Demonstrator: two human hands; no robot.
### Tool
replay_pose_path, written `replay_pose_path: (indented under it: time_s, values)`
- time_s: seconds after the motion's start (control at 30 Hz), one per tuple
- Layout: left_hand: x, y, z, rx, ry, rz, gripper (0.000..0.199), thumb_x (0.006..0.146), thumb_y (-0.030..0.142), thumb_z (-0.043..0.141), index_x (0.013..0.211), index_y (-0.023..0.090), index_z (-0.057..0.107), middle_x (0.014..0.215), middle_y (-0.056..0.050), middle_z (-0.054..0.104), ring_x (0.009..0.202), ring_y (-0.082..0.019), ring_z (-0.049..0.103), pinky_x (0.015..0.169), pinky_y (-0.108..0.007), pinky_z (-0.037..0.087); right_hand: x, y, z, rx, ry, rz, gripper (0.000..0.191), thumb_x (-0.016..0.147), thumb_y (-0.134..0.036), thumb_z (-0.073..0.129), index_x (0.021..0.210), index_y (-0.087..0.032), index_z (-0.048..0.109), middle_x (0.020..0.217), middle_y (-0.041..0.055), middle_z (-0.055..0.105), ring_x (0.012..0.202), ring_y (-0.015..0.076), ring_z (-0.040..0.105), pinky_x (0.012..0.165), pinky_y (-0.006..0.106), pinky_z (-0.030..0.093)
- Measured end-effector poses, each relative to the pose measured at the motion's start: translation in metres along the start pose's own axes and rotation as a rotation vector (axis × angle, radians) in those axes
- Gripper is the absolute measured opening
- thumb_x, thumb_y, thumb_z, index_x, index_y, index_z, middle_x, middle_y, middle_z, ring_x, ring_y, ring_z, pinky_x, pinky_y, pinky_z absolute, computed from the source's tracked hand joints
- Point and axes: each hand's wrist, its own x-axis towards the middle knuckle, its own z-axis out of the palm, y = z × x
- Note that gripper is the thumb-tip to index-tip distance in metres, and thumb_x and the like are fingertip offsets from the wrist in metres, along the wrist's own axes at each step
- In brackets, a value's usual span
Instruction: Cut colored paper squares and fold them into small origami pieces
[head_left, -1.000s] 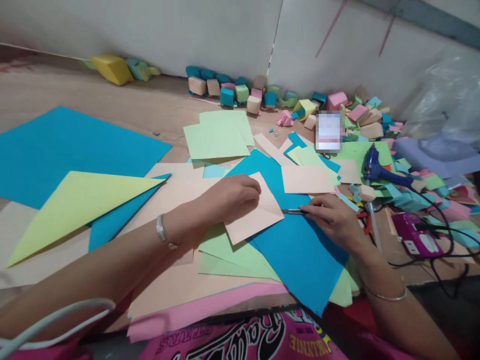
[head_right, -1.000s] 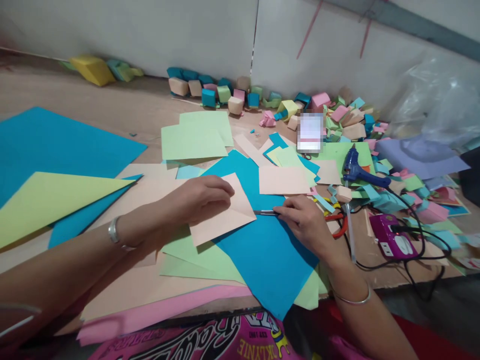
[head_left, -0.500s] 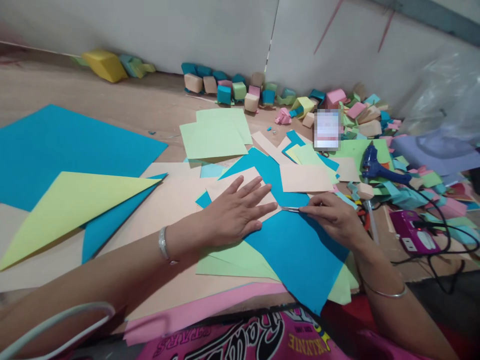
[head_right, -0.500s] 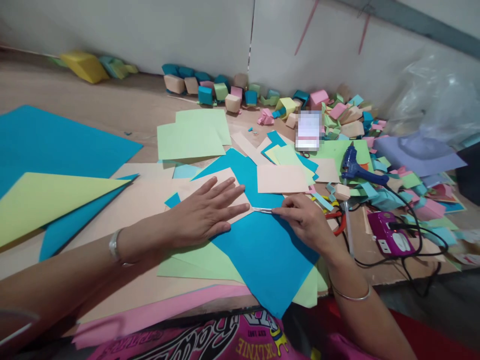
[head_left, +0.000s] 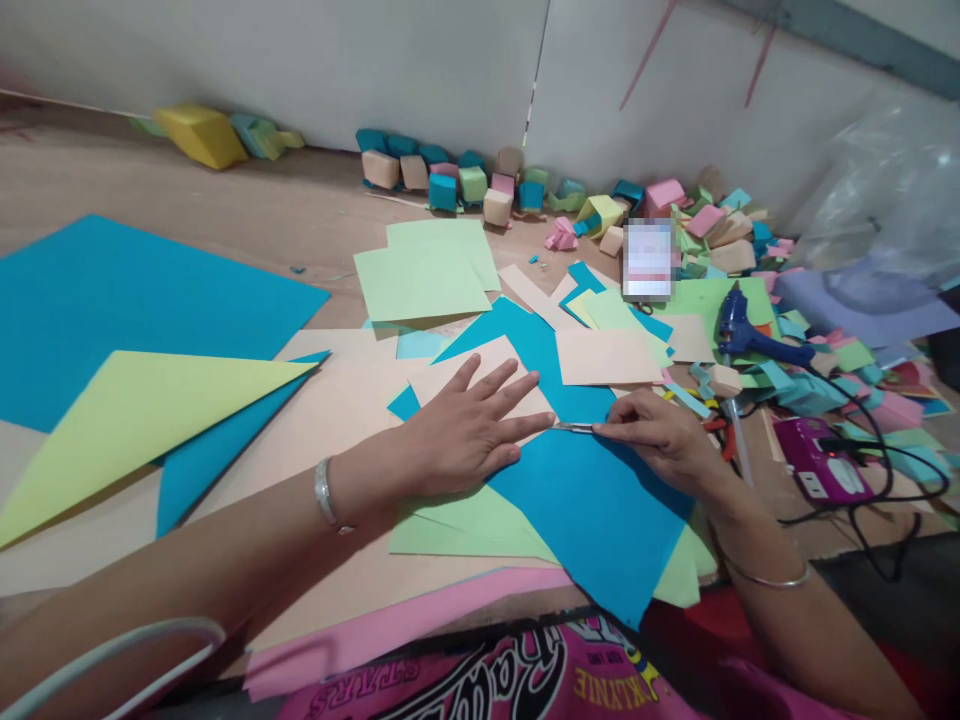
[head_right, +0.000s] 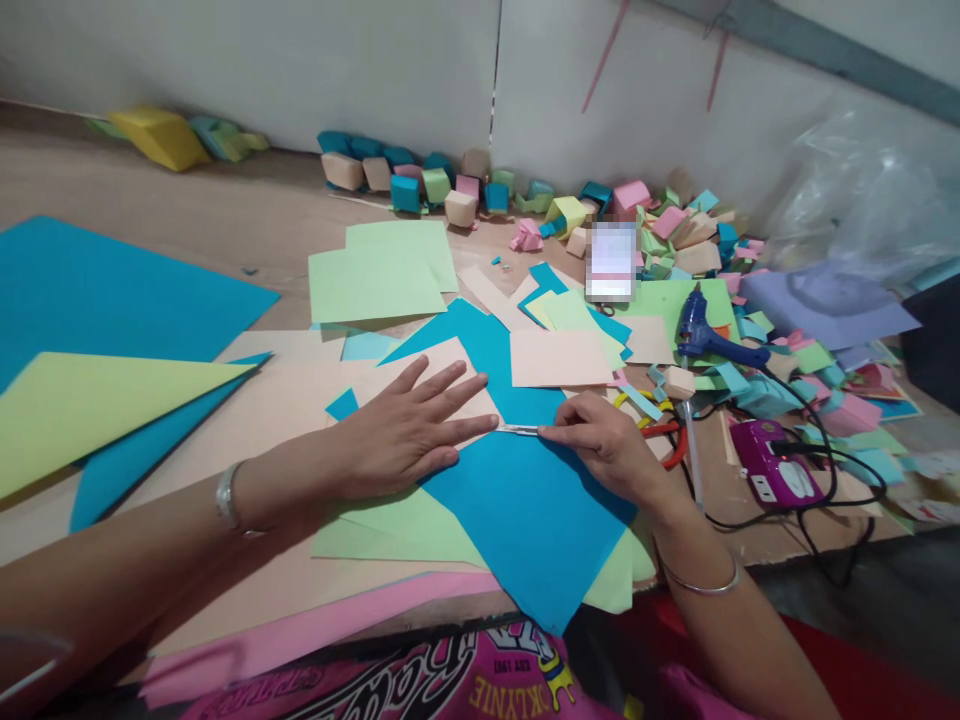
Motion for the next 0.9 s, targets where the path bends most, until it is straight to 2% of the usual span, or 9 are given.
replay_pose_path:
  time_s: [0.2, 0.5, 0.73, 0.83, 0.9]
  values:
    - [0.0, -0.001, 0.0, 0.019, 0.001, -0.001, 0.051, 0.101, 0.056, 0.022, 0.151, 0.044, 0.026, 0.164, 0.001, 0.005, 0.151, -0.032, 0.002, 0.116, -0.06, -0.002, 0.001, -0.003, 0.001, 0.023, 0.009, -0.009, 0.03, 0.096, -0.015, 0.052, 0.108, -0.033, 0.073, 0.089, 0.0039, 0.063, 0.08, 0.015, 0.059, 0.068, 0.028, 0.047]
    - [0.0, -0.001, 0.002, 0.045, 0.012, 0.003, 0.051, 0.102, 0.056, 0.022, 0.151, 0.045, 0.025, 0.164, 0.001, 0.005, 0.151, -0.031, 0.001, 0.116, -0.059, -0.003, 0.012, -0.021, 0.013, 0.045, 0.017, -0.096, 0.028, 0.094, -0.011, 0.053, 0.105, -0.026, 0.073, 0.087, 0.0041, 0.061, 0.08, 0.0147, 0.058, 0.069, 0.028, 0.049]
    - [0.007, 0.002, 0.005, 0.039, 0.08, -0.023, 0.05, 0.102, 0.052, 0.029, 0.15, 0.04, 0.032, 0.164, -0.006, 0.013, 0.15, -0.036, 0.007, 0.114, -0.064, 0.002, 0.014, -0.028, 0.019, 0.014, 0.016, -0.09, 0.024, 0.096, -0.017, 0.054, 0.107, -0.028, 0.072, 0.088, 0.0035, 0.061, 0.081, 0.0154, 0.057, 0.069, 0.029, 0.05]
    - [0.013, 0.007, 0.0, 0.044, 0.163, -0.039, 0.046, 0.099, 0.049, 0.042, 0.143, 0.036, 0.044, 0.161, -0.01, 0.021, 0.149, -0.037, 0.01, 0.113, -0.065, 0.006, 0.014, -0.024, 0.018, -0.012, 0.037, -0.081, 0.025, 0.096, -0.017, 0.053, 0.104, -0.029, 0.073, 0.087, 0.0032, 0.061, 0.079, 0.0153, 0.057, 0.067, 0.029, 0.049]
    - [0.014, 0.007, -0.007, 0.033, 0.188, -0.017, 0.033, 0.096, 0.046, 0.049, 0.125, 0.031, 0.059, 0.152, -0.011, 0.036, 0.146, -0.037, 0.018, 0.113, -0.063, 0.01, 0.013, -0.022, 0.017, -0.015, 0.04, -0.081, 0.025, 0.096, -0.017, 0.052, 0.104, -0.029, 0.073, 0.088, 0.0035, 0.061, 0.08, 0.0155, 0.057, 0.067, 0.029, 0.048]
